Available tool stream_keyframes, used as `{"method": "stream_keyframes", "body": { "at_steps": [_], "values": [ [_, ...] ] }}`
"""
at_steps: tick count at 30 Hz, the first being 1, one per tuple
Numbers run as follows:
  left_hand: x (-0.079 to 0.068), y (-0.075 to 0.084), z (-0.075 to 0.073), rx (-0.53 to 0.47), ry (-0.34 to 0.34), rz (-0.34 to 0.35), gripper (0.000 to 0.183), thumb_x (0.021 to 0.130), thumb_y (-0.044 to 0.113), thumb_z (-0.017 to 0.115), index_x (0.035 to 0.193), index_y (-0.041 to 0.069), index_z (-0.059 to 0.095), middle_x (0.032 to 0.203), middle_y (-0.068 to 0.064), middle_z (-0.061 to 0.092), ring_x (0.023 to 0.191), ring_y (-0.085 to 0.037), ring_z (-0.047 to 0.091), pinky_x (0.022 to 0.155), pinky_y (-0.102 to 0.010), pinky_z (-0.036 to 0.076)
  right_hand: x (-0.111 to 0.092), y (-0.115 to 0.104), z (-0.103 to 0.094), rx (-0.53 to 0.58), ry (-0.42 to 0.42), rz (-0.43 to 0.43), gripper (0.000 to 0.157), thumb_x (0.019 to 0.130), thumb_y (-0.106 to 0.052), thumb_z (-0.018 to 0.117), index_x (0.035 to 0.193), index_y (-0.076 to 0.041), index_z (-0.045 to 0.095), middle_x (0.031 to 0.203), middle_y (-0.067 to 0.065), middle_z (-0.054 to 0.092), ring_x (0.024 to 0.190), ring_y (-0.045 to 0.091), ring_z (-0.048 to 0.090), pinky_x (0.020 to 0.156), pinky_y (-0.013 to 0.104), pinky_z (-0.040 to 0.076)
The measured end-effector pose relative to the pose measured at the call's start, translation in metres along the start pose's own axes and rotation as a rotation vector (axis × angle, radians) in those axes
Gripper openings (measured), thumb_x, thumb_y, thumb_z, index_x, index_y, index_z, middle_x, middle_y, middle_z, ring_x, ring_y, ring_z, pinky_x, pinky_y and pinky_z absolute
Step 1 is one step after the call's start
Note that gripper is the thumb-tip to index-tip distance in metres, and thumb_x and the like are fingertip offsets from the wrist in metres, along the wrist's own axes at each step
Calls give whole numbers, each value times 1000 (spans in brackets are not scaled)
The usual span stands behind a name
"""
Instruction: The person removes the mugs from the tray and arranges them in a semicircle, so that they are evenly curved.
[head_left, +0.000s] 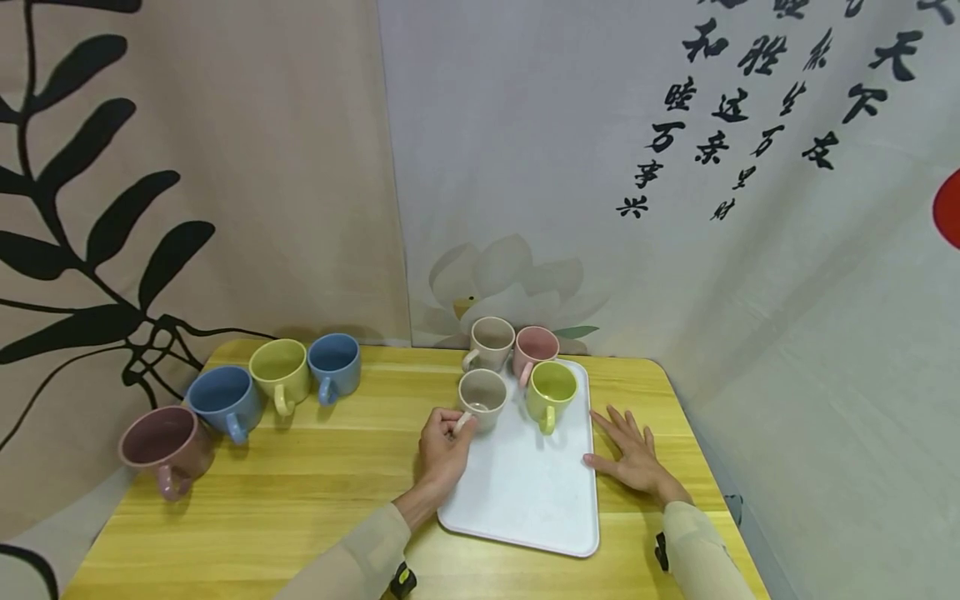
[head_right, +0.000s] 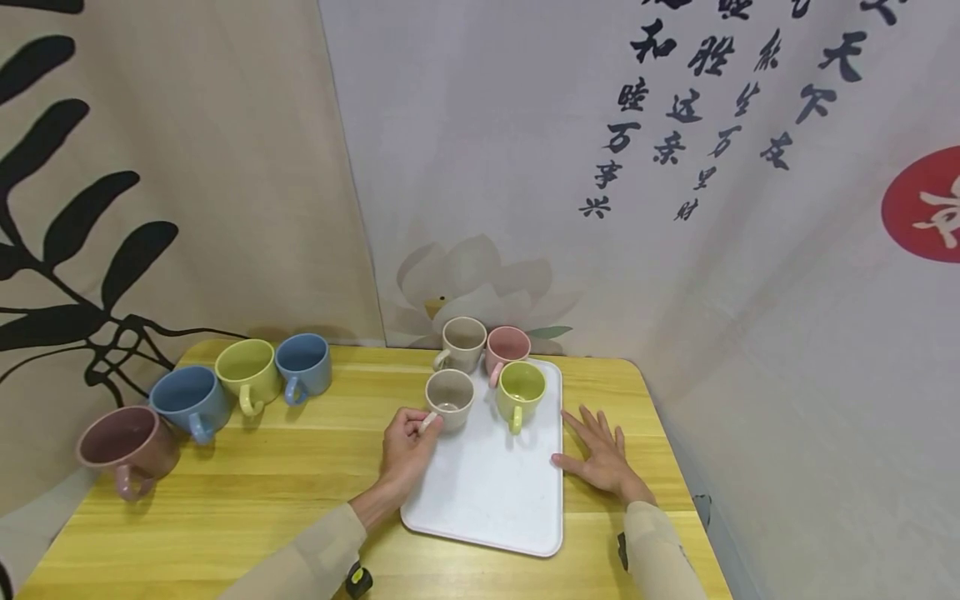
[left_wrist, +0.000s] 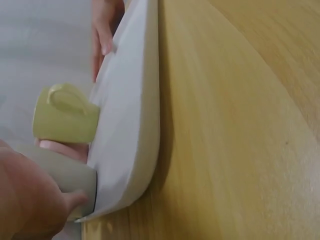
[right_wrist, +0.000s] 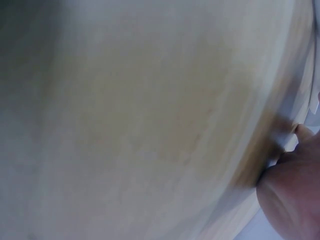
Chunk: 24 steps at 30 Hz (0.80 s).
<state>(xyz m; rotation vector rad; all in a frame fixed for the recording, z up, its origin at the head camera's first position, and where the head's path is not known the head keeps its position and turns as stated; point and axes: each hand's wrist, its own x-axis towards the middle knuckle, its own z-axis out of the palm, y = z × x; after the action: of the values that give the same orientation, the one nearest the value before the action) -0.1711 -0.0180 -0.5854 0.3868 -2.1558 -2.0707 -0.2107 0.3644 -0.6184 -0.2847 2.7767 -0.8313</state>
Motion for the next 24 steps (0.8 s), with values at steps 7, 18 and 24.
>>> {"method": "stream_keyframes", "body": {
  "at_steps": [7,18,24],
  "values": [
    [2,-1,-2,-50,10,6,25,102,15,85,117,3,68,93,-13,74,82,-11,63,70,-18,53,0,0,0,-4,6,-7,93,102,-62,74,179,-29,34,191,21,10,174,58,-6,132,83,-15],
    [-2,1,-3,-78,8,36,25,98,13,88,117,4,74,94,-15,76,82,-9,64,72,-16,53,-1,-1,0,-2,5,-8,92,102,-61,75,179,-30,34,190,21,11,174,58,-5,132,83,-14],
    [-2,5,-5,-61,8,83,23,97,11,89,115,6,76,91,-10,77,83,-6,67,72,-16,54,0,0,0,0,5,-10,93,102,-61,75,179,-28,34,190,22,11,174,59,-6,132,83,-14]
  ]
}}
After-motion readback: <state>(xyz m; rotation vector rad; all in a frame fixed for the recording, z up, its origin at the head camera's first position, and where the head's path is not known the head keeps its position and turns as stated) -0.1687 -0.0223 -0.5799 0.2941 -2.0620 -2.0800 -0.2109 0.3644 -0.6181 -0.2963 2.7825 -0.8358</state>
